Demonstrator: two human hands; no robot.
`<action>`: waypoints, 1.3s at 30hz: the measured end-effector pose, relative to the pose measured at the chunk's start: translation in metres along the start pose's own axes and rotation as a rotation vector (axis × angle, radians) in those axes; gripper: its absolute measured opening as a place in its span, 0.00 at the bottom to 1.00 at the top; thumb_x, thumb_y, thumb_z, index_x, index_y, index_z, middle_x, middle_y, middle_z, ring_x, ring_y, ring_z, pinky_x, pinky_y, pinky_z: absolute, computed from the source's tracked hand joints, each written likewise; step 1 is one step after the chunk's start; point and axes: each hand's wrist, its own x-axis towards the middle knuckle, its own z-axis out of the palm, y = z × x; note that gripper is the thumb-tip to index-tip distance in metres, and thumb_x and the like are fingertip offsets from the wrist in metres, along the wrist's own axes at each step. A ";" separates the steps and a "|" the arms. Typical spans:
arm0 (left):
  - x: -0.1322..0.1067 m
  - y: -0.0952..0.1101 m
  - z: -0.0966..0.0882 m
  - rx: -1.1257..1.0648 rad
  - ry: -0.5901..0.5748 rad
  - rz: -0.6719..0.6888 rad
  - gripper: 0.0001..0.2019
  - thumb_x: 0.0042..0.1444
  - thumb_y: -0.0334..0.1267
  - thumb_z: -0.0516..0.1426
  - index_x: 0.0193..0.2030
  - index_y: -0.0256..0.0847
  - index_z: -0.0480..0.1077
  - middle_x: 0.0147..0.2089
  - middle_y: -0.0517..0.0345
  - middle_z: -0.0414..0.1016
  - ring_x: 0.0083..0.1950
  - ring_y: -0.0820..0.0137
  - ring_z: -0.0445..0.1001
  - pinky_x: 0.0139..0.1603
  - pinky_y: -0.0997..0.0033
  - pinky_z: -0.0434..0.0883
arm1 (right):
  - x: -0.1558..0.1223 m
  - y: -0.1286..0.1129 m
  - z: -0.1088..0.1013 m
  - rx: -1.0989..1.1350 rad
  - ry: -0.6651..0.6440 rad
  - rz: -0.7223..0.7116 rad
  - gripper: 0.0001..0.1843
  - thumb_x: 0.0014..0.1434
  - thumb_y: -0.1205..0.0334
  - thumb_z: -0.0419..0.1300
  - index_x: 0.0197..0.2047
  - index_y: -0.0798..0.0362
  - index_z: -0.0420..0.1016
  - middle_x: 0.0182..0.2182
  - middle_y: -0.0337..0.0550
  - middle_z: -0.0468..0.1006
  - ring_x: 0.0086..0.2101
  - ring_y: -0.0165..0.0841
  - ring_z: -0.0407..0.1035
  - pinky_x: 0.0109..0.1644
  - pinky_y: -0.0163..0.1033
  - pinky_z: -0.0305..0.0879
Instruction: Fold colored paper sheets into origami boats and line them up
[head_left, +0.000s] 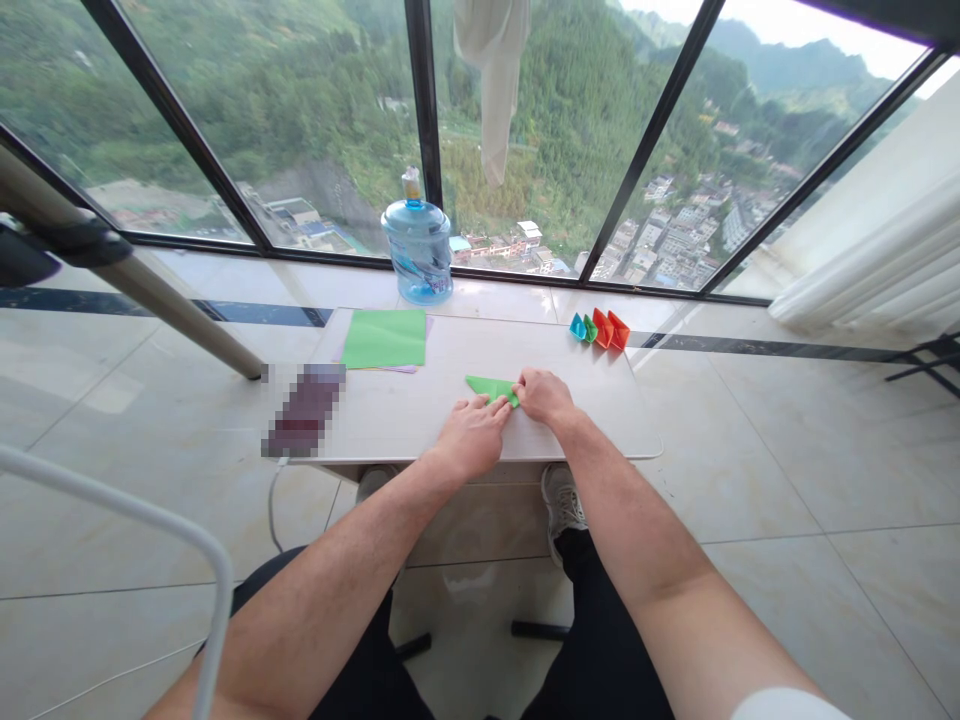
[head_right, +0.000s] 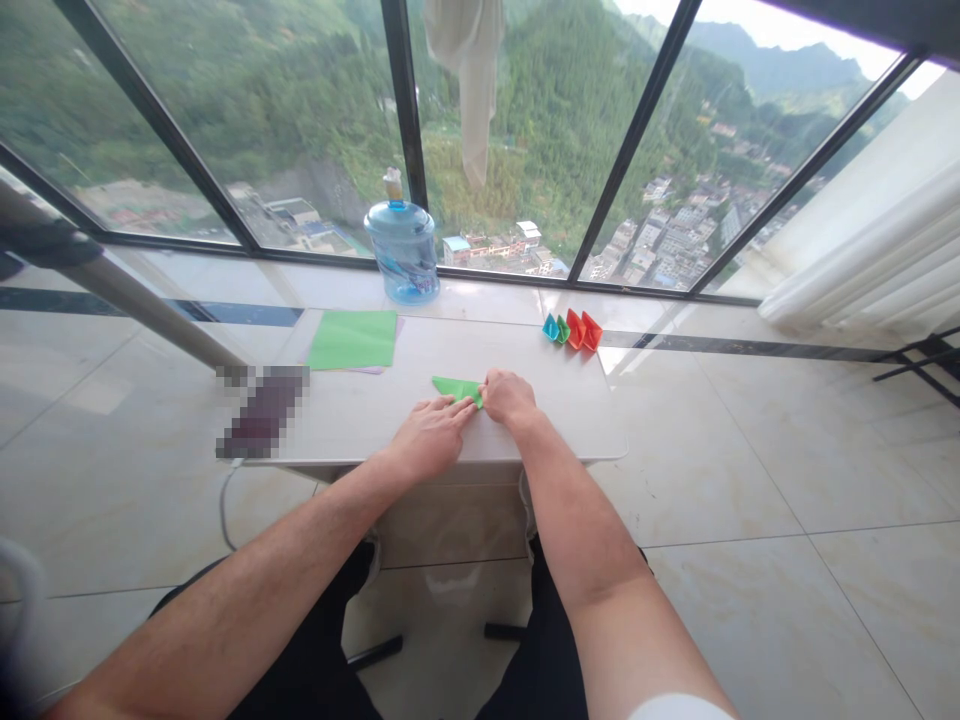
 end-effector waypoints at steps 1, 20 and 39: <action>0.000 0.000 0.000 0.001 0.002 0.001 0.28 0.64 0.33 0.47 0.71 0.42 0.65 0.73 0.54 0.66 0.70 0.54 0.63 0.65 0.50 0.62 | 0.000 0.000 0.000 0.000 0.000 0.001 0.11 0.67 0.56 0.56 0.45 0.50 0.78 0.46 0.49 0.84 0.46 0.39 0.77 0.46 0.38 0.67; 0.007 0.001 -0.007 -0.039 -0.083 -0.008 0.30 0.60 0.33 0.47 0.70 0.48 0.65 0.76 0.60 0.61 0.70 0.50 0.60 0.63 0.46 0.60 | -0.024 0.016 0.003 0.043 0.152 0.197 0.26 0.64 0.48 0.59 0.60 0.51 0.66 0.60 0.53 0.69 0.52 0.43 0.74 0.54 0.45 0.70; 0.013 -0.011 -0.014 -0.099 -0.131 0.020 0.32 0.55 0.35 0.51 0.69 0.51 0.66 0.74 0.61 0.63 0.66 0.52 0.63 0.60 0.48 0.63 | -0.026 0.016 0.008 0.115 0.263 0.056 0.08 0.64 0.56 0.57 0.37 0.50 0.74 0.40 0.44 0.80 0.42 0.36 0.73 0.46 0.38 0.64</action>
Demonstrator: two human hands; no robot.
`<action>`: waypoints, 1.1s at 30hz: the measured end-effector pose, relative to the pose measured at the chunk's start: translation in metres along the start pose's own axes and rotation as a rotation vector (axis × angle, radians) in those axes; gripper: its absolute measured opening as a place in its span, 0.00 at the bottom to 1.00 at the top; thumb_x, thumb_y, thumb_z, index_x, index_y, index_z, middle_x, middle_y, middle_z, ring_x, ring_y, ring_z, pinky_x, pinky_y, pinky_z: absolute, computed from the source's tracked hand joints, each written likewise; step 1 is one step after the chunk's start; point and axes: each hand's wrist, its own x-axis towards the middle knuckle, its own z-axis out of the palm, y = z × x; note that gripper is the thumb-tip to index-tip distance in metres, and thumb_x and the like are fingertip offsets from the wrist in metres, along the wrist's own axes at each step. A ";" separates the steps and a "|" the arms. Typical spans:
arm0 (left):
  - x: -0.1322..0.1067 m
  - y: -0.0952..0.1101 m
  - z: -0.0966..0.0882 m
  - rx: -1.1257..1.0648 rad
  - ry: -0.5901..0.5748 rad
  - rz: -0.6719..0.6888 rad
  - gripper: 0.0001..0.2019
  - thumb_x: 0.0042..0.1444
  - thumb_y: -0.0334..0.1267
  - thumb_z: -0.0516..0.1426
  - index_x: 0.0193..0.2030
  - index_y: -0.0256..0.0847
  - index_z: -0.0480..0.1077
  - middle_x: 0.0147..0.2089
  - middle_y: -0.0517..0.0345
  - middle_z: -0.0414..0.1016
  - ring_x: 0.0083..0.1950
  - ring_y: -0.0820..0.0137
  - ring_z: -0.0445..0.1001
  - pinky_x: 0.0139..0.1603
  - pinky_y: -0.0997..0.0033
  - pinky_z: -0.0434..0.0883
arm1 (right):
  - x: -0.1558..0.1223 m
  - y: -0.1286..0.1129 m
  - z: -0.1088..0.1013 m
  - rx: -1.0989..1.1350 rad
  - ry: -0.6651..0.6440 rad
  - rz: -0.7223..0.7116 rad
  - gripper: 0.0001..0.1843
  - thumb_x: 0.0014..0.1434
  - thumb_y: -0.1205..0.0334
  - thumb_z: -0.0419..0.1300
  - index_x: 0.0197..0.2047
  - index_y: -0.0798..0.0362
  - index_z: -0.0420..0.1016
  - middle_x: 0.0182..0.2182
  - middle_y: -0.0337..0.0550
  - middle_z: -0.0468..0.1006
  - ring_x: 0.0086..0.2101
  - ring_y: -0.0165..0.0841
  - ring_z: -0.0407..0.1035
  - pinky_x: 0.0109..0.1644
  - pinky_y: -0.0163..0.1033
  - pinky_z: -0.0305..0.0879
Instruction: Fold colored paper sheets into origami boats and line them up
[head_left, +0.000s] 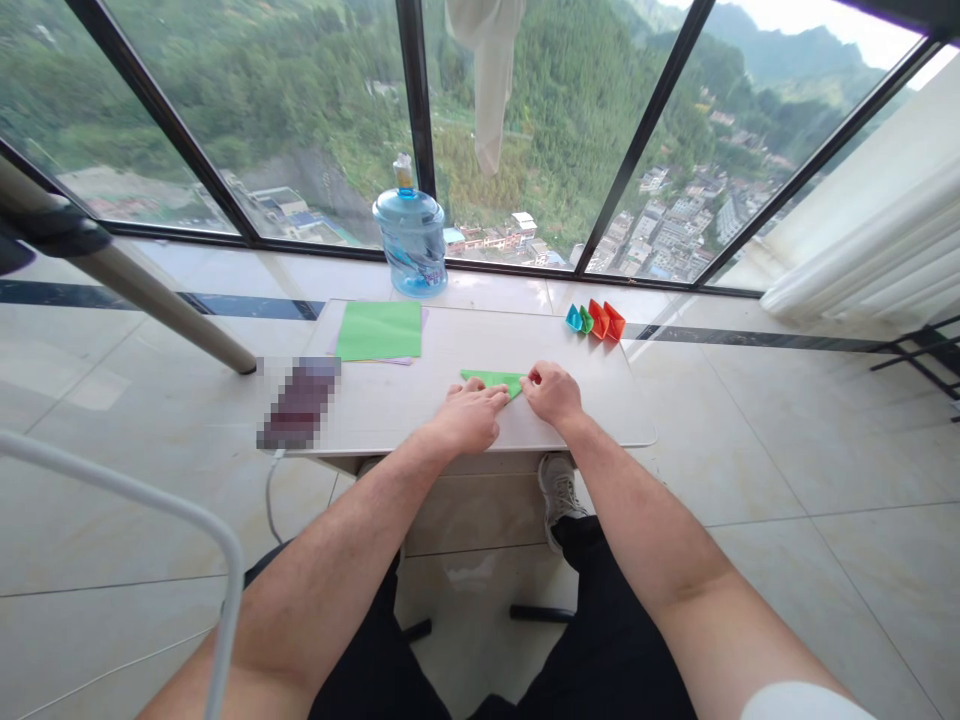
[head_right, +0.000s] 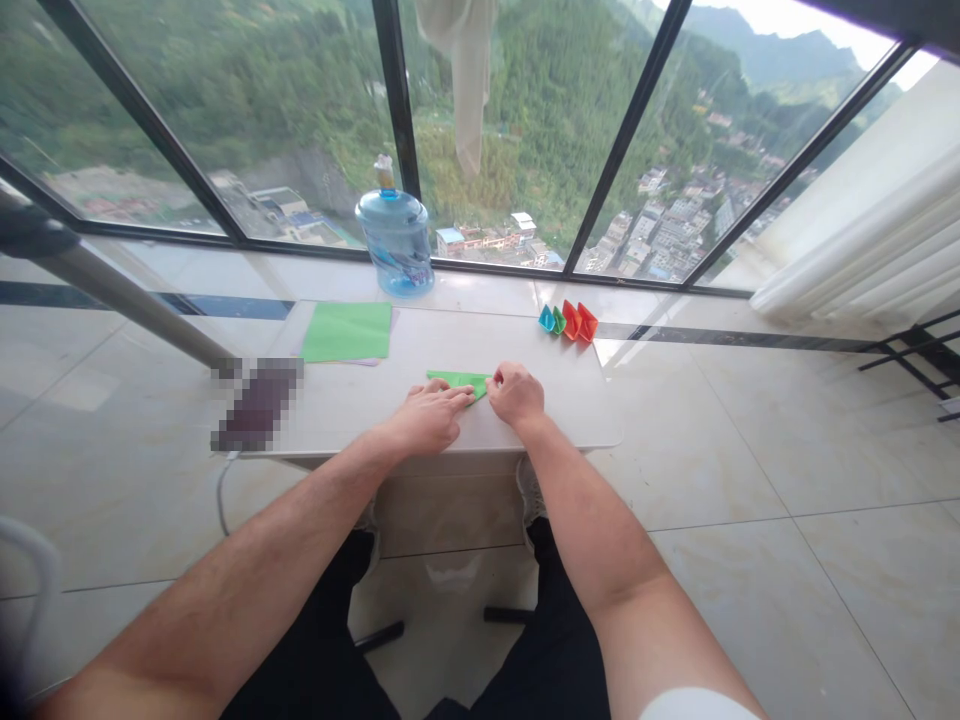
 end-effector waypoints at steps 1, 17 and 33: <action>0.000 0.000 -0.001 -0.004 -0.009 -0.002 0.33 0.55 0.36 0.51 0.70 0.51 0.66 0.75 0.61 0.63 0.66 0.52 0.63 0.60 0.48 0.63 | -0.001 -0.001 0.001 -0.014 -0.021 -0.031 0.08 0.64 0.57 0.58 0.37 0.50 0.75 0.40 0.44 0.81 0.41 0.36 0.73 0.46 0.38 0.64; 0.006 -0.011 -0.006 -0.136 -0.047 -0.044 0.34 0.54 0.31 0.51 0.70 0.45 0.58 0.64 0.46 0.73 0.69 0.54 0.61 0.62 0.47 0.62 | -0.001 -0.005 -0.010 -0.069 -0.176 -0.080 0.27 0.50 0.36 0.67 0.41 0.49 0.72 0.46 0.49 0.77 0.45 0.42 0.73 0.48 0.43 0.67; 0.002 -0.017 0.001 -0.192 0.150 -0.068 0.27 0.64 0.34 0.48 0.70 0.42 0.65 0.61 0.50 0.77 0.64 0.60 0.72 0.65 0.60 0.66 | 0.015 0.006 0.002 0.015 -0.007 0.221 0.10 0.65 0.60 0.56 0.42 0.50 0.78 0.41 0.51 0.83 0.42 0.43 0.76 0.46 0.44 0.67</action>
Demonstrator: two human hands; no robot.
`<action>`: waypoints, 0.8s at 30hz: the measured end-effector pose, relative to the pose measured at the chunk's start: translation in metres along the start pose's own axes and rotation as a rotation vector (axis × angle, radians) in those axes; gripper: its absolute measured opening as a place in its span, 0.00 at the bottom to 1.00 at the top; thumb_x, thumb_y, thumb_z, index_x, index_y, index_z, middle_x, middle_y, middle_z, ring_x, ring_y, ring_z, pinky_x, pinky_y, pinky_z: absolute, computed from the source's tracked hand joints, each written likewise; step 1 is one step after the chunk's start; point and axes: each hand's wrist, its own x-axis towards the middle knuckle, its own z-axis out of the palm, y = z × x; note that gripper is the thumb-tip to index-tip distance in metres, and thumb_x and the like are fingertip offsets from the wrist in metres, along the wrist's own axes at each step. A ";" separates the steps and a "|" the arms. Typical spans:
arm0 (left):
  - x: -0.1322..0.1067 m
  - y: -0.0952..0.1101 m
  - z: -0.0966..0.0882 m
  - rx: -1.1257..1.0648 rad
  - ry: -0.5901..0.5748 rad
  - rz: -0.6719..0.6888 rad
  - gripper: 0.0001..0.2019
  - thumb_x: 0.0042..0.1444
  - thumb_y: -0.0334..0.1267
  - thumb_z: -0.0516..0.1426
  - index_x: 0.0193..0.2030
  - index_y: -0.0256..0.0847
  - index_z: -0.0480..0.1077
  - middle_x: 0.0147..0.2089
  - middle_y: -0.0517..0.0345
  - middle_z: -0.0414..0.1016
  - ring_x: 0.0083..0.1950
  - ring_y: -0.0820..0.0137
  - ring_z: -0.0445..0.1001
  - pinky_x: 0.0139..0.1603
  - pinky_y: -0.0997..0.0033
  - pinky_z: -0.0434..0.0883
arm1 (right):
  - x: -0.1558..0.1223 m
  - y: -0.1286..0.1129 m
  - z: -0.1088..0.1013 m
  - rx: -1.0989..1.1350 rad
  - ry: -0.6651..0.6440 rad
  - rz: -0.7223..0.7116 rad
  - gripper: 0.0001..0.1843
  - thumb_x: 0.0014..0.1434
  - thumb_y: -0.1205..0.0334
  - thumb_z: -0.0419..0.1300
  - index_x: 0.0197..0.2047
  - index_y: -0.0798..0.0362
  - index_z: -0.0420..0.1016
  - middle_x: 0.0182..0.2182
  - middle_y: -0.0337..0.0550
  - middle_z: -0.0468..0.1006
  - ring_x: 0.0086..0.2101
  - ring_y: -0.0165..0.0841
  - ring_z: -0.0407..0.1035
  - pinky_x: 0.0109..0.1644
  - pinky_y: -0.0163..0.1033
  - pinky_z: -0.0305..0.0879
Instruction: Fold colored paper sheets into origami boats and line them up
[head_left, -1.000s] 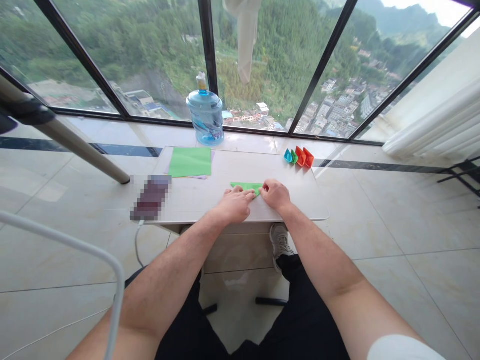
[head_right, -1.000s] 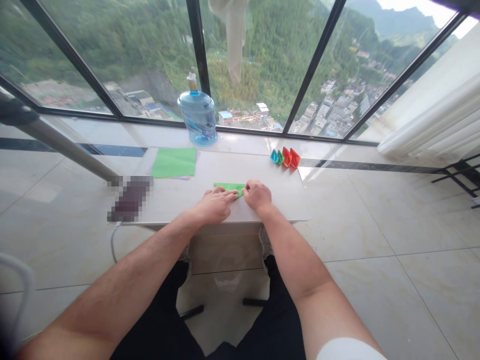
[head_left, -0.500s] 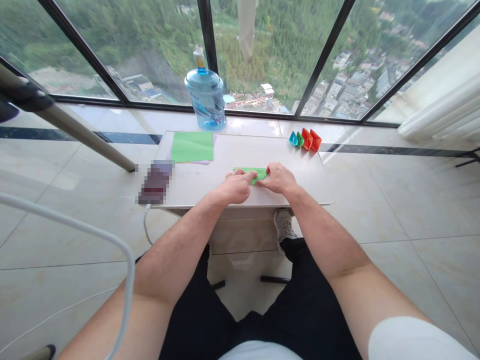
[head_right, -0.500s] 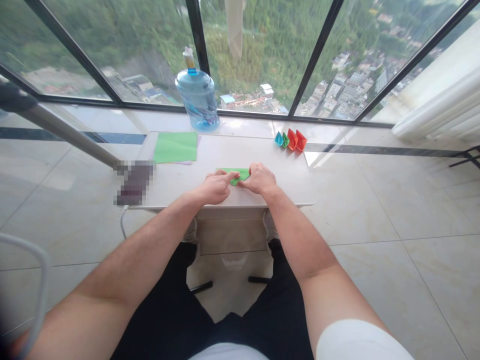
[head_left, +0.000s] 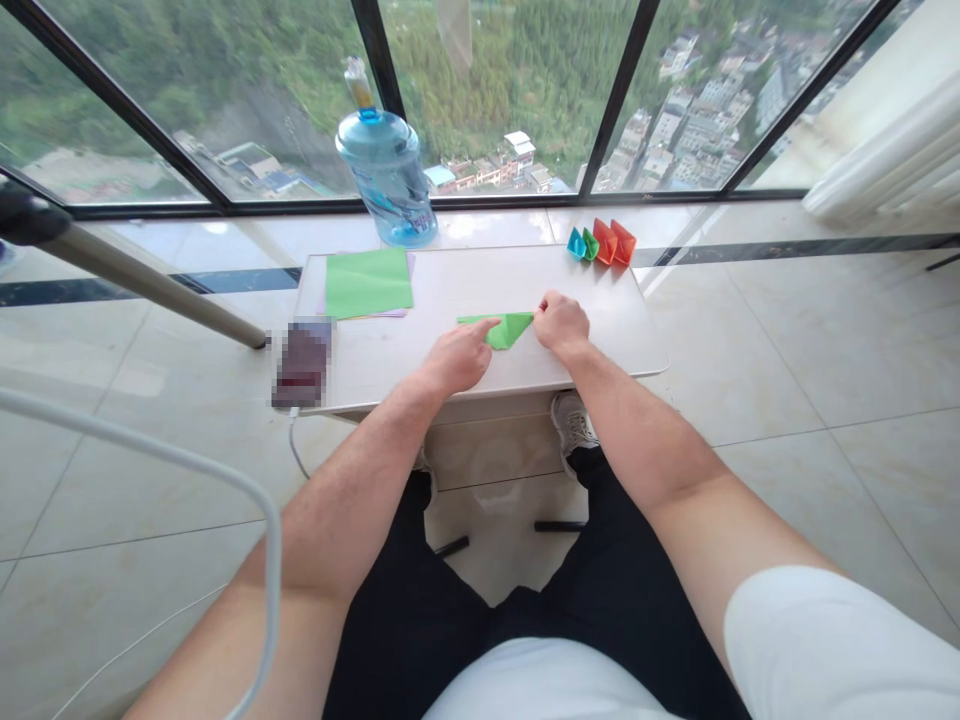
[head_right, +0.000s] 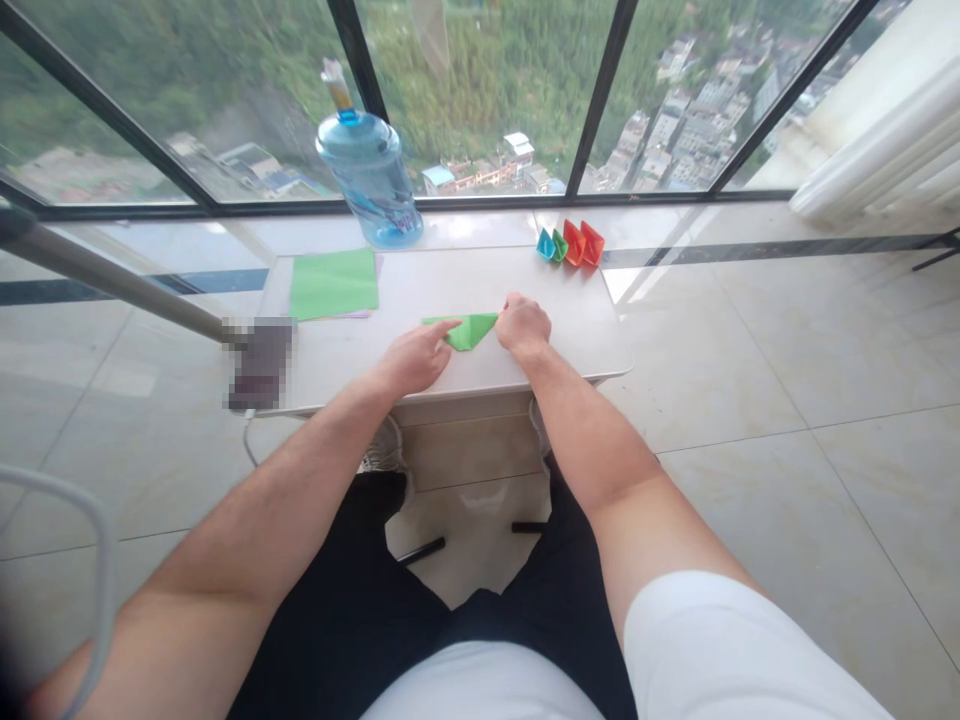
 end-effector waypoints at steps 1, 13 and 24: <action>0.000 -0.001 0.001 -0.016 0.056 -0.008 0.24 0.65 0.35 0.49 0.67 0.42 0.69 0.60 0.50 0.79 0.61 0.61 0.74 0.64 0.62 0.67 | -0.001 -0.001 0.000 0.024 0.011 -0.021 0.10 0.65 0.61 0.55 0.42 0.50 0.78 0.40 0.51 0.83 0.42 0.42 0.75 0.46 0.44 0.67; 0.012 -0.009 0.009 0.024 0.131 -0.020 0.08 0.58 0.35 0.59 0.40 0.41 0.81 0.47 0.48 0.81 0.53 0.58 0.76 0.60 0.61 0.70 | -0.017 -0.007 -0.001 0.005 -0.121 -0.453 0.13 0.57 0.55 0.67 0.44 0.51 0.80 0.45 0.46 0.80 0.45 0.40 0.72 0.52 0.44 0.67; 0.010 -0.012 -0.006 0.161 0.012 -0.088 0.30 0.57 0.48 0.63 0.66 0.43 0.67 0.63 0.43 0.72 0.66 0.49 0.66 0.65 0.51 0.59 | -0.019 -0.022 -0.011 -0.122 -0.239 -0.529 0.23 0.60 0.58 0.65 0.58 0.52 0.75 0.54 0.53 0.77 0.56 0.49 0.66 0.59 0.52 0.60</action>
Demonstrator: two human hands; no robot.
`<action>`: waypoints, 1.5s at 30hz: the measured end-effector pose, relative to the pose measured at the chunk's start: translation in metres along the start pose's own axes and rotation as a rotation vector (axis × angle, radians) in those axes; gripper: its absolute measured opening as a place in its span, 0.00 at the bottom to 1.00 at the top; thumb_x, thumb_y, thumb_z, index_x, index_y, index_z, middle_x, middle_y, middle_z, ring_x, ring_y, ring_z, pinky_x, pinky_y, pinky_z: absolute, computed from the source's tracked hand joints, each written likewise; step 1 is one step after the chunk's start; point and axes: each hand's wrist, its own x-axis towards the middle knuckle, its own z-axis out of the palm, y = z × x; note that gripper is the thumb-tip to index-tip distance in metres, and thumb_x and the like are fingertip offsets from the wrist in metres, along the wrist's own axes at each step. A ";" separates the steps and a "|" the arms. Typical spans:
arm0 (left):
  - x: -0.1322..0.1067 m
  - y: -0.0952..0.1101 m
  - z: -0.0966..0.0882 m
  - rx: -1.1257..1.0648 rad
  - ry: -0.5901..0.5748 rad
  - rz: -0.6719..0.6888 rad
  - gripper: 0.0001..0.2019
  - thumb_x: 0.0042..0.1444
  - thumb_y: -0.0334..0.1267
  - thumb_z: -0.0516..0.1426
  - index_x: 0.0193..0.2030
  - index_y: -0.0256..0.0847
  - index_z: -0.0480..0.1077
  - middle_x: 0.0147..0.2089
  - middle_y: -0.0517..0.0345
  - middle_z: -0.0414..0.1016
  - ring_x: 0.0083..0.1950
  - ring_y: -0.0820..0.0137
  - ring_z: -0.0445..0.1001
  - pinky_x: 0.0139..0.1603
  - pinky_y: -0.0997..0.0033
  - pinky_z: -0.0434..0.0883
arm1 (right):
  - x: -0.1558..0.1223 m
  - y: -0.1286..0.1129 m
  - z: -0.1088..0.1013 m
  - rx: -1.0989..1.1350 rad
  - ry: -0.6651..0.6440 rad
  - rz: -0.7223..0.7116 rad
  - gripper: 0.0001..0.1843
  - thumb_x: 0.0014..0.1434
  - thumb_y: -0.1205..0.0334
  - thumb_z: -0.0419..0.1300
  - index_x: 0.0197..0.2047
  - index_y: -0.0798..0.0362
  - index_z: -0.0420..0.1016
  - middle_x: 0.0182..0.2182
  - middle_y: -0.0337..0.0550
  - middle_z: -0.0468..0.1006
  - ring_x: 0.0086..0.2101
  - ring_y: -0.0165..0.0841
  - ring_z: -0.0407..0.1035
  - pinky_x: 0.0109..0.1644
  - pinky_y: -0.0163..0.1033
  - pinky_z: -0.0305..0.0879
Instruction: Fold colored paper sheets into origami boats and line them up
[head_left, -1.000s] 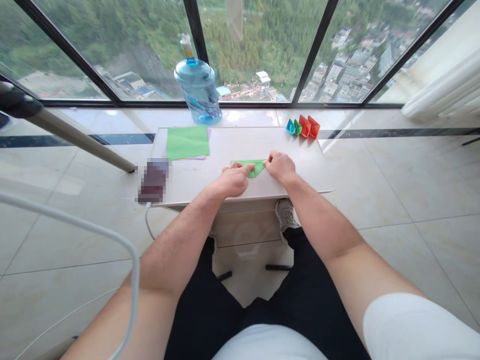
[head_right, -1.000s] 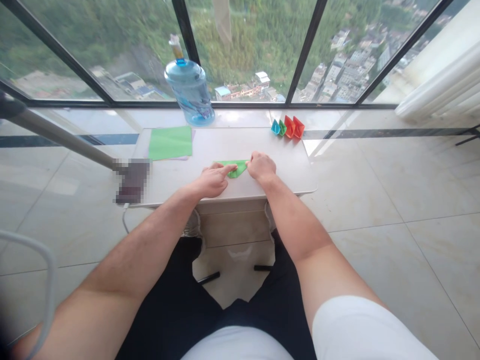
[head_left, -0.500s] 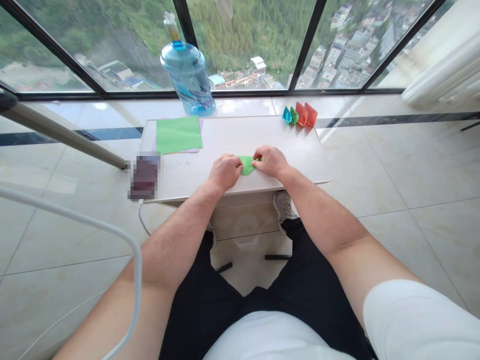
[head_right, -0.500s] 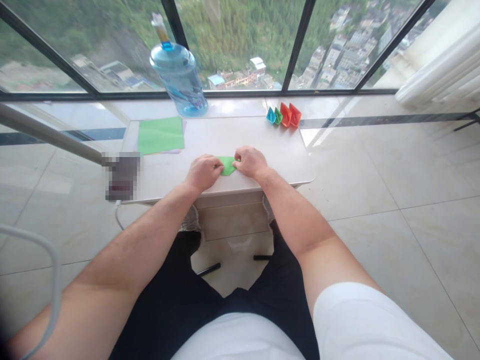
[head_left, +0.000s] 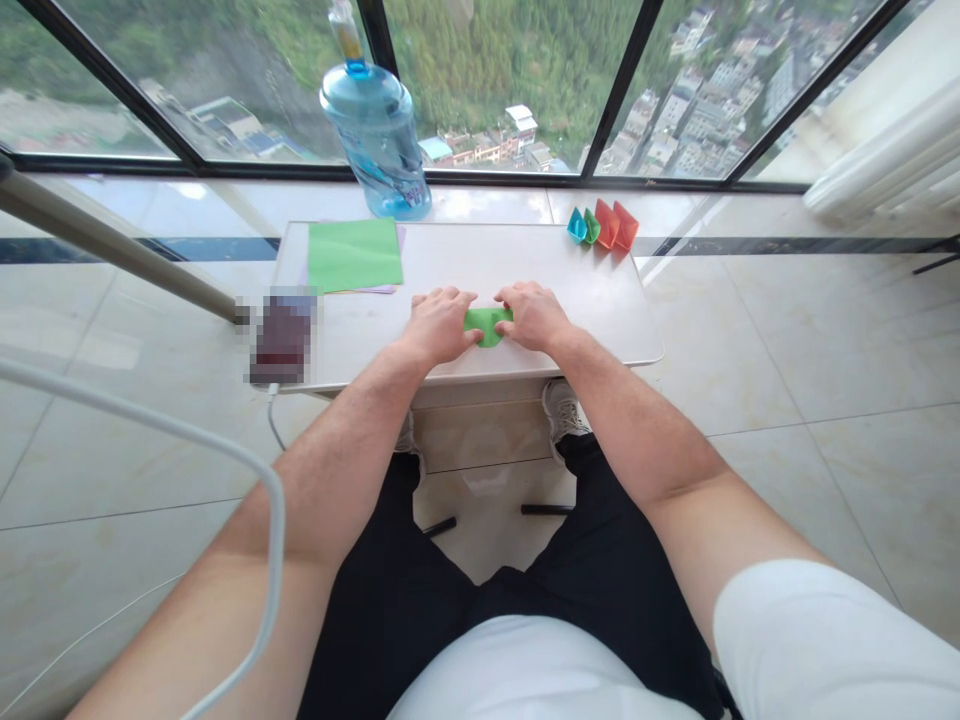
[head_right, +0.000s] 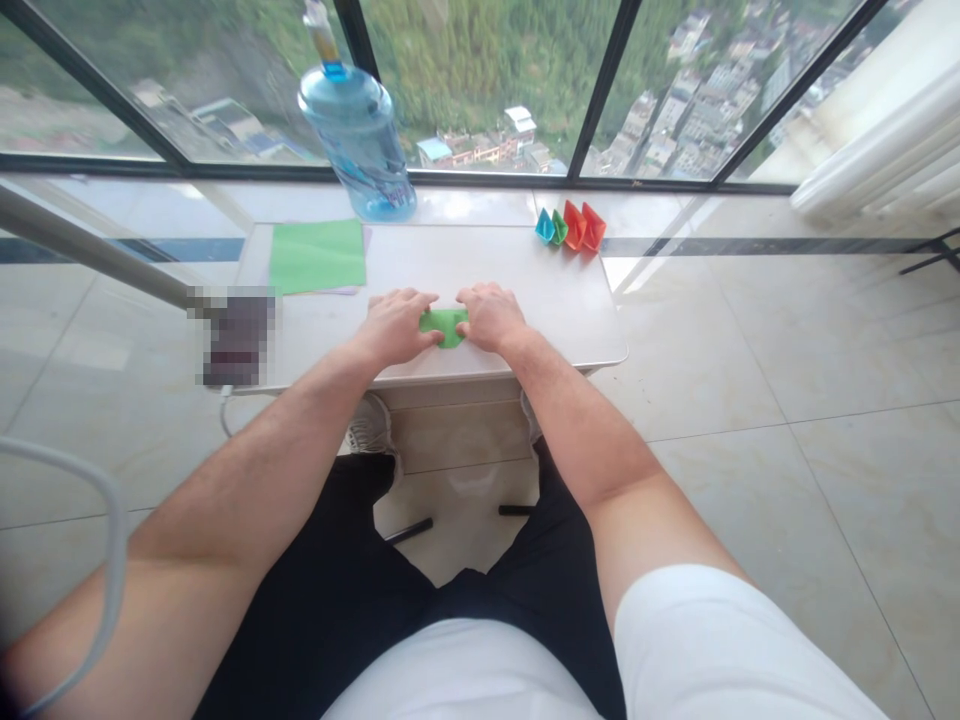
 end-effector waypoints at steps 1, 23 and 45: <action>0.000 0.001 -0.001 0.005 -0.015 -0.005 0.29 0.57 0.48 0.63 0.65 0.42 0.69 0.62 0.43 0.72 0.66 0.49 0.66 0.64 0.50 0.59 | 0.000 0.000 0.000 -0.004 -0.009 0.001 0.23 0.60 0.58 0.65 0.58 0.52 0.75 0.54 0.53 0.77 0.56 0.49 0.66 0.59 0.52 0.60; -0.004 0.007 -0.006 0.005 -0.025 -0.022 0.22 0.54 0.49 0.65 0.53 0.43 0.72 0.54 0.46 0.77 0.59 0.50 0.72 0.59 0.53 0.63 | -0.001 -0.002 -0.006 -0.066 -0.059 -0.106 0.21 0.60 0.57 0.65 0.57 0.48 0.78 0.55 0.52 0.75 0.57 0.49 0.65 0.59 0.52 0.59; -0.005 0.002 -0.006 -0.031 0.046 0.039 0.13 0.57 0.39 0.59 0.48 0.43 0.76 0.49 0.48 0.79 0.55 0.55 0.74 0.59 0.56 0.68 | -0.001 0.002 -0.002 0.004 0.008 -0.188 0.14 0.58 0.62 0.65 0.48 0.50 0.81 0.48 0.47 0.80 0.51 0.42 0.70 0.58 0.45 0.62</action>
